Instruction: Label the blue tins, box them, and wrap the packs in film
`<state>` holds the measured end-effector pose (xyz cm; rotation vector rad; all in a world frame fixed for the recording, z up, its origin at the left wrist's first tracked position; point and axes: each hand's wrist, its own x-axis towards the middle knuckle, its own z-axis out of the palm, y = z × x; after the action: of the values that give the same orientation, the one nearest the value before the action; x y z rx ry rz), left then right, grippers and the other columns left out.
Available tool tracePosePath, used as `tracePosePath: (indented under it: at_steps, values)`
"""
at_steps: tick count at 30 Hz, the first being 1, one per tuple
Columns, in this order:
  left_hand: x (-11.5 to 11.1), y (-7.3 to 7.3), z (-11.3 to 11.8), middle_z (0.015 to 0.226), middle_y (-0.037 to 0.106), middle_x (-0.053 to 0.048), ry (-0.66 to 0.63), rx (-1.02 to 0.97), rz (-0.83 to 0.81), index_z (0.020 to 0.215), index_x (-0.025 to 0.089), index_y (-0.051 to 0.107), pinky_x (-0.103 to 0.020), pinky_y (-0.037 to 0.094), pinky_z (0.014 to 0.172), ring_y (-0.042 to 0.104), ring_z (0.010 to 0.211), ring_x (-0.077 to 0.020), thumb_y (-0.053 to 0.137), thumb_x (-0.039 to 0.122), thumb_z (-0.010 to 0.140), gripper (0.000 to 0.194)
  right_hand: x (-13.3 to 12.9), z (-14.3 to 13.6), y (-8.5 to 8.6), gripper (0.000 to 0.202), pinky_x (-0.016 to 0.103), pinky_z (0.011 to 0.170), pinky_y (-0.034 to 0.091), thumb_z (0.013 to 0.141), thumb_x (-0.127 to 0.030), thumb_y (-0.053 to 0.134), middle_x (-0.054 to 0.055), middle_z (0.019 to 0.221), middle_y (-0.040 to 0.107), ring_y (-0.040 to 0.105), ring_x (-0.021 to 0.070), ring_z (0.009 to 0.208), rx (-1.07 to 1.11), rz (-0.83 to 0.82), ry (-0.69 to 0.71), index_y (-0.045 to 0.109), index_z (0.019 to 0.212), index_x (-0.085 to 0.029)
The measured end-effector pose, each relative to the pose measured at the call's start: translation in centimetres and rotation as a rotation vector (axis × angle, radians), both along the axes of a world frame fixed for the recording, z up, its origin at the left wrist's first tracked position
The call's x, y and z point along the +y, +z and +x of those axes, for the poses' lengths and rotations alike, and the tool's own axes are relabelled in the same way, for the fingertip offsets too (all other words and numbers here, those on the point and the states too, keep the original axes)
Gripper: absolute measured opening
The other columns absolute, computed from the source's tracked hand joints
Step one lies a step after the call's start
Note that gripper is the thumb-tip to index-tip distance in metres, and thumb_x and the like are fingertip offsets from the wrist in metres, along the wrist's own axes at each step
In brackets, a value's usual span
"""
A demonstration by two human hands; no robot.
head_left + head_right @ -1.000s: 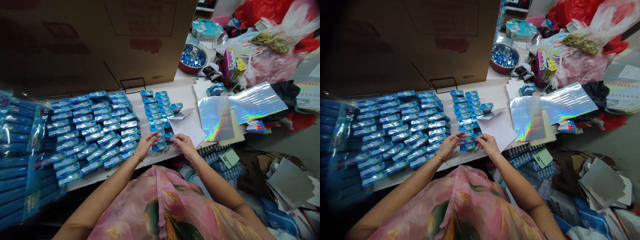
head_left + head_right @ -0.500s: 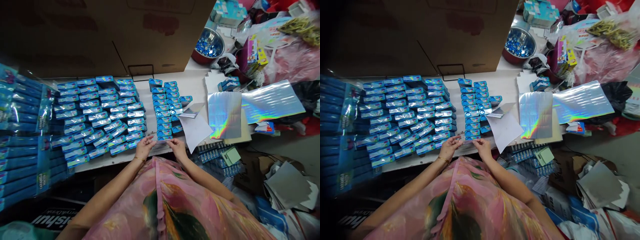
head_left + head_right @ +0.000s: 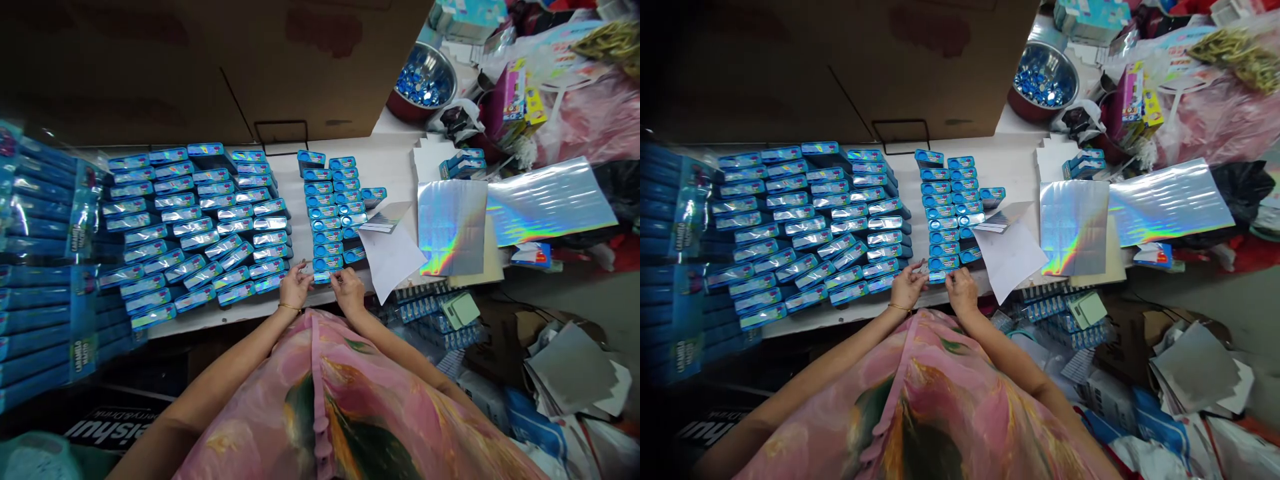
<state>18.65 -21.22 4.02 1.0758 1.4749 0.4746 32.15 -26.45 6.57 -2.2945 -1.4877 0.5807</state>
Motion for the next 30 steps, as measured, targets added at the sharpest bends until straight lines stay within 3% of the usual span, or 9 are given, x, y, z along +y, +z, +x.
tracePosePath:
  at_steps: [6,12,14,16,18,20,24,27,30]
  values:
    - [-0.4,-0.7,0.3,0.066,0.059,0.001,0.002,0.023,-0.051,0.099,0.015,0.051,-0.021,0.04,0.041,0.057,0.045,-0.0121,0.052,0.022,0.066,0.033,-0.6,0.9,1.0,0.034,0.028,0.063,0.034,0.087,-0.023,0.037,0.008,0.087,0.054,0.049,0.0178,0.076,-0.276,-0.063,0.291,0.051,0.118,-0.019]
    - [0.5,0.9,0.4,0.079,0.061,-0.003,-0.018,0.098,0.19,0.1,0.015,0.054,-0.023,0.044,0.048,0.055,0.049,-0.0096,0.049,0.032,0.073,0.032,-1.6,2.1,1.1,0.037,0.031,0.062,0.034,0.083,-0.016,0.039,0.008,0.086,0.055,0.046,0.0193,0.072,-0.331,-0.067,0.556,0.053,0.117,-0.023]
    - [2.0,2.0,1.7,0.084,0.062,-0.005,-0.018,0.054,0.288,0.101,0.015,0.055,-0.024,0.046,0.057,0.058,0.061,-0.0117,0.048,0.037,0.075,0.034,-1.2,3.3,2.4,0.035,0.031,0.066,0.036,0.083,-0.017,0.04,0.008,0.088,0.056,0.047,0.0181,0.074,-0.279,0.059,0.52,0.056,0.114,-0.024]
    - [3.8,3.1,4.0,0.088,0.063,-0.006,-0.029,-0.035,0.292,0.101,0.016,0.057,-0.025,0.047,0.065,0.059,0.073,-0.0143,0.047,0.043,0.077,0.037,0.3,5.3,4.3,0.033,0.032,0.074,0.037,0.084,-0.02,0.04,0.008,0.094,0.055,0.048,0.018,0.083,-0.237,0.255,0.336,0.056,0.113,-0.024]
    - [5.7,4.0,7.0,0.089,0.064,-0.006,-0.03,-0.121,0.211,0.098,0.017,0.058,-0.025,0.047,0.067,0.059,0.079,-0.0158,0.046,0.046,0.077,0.038,2.6,8.2,6.1,0.034,0.035,0.083,0.037,0.085,-0.026,0.041,0.01,0.105,0.051,0.046,0.0199,0.097,-0.219,0.42,0.081,0.054,0.116,-0.021]
    - [7.1,4.6,10.3,0.087,0.064,-0.006,-0.026,-0.208,0.058,0.092,0.017,0.06,-0.025,0.047,0.065,0.059,0.078,-0.0158,0.048,0.048,0.075,0.037,5.1,11.1,6.9,0.038,0.037,0.086,0.037,0.083,-0.033,0.045,0.012,0.113,0.048,0.044,0.0223,0.104,-0.178,0.462,-0.046,0.053,0.117,-0.017]
    - [7.8,4.6,15.1,0.074,0.064,-0.002,-0.017,-0.39,-0.26,0.093,0.015,0.058,-0.024,0.048,0.059,0.059,0.065,-0.0125,0.066,0.033,0.063,0.035,6.7,14.6,5.3,0.031,0.035,0.081,0.041,0.083,-0.032,0.045,0.011,0.103,0.056,0.05,0.0211,0.095,-0.062,0.323,-0.027,0.061,0.103,-0.016]
    - [7.5,4.0,16.3,0.066,0.06,0.002,0.121,-0.396,-0.267,0.097,0.014,0.056,-0.023,0.047,0.059,0.055,0.057,-0.0087,0.067,0.009,0.054,0.045,5.7,14.9,4.2,0.024,0.035,0.08,0.039,0.083,-0.026,0.045,0.009,0.095,0.06,0.05,0.0205,0.09,-0.163,0.246,0.044,0.065,0.096,-0.018]
    - [7.1,3.9,16.1,0.066,0.06,0.003,0.134,-0.417,-0.24,0.091,0.016,0.058,-0.024,0.048,0.06,0.055,0.058,-0.0086,0.064,0.008,0.054,0.039,6.1,15.0,4.7,0.027,0.035,0.08,0.036,0.084,-0.022,0.043,0.007,0.1,0.059,0.047,0.0207,0.092,-0.304,0.229,0.171,0.061,0.105,-0.023]
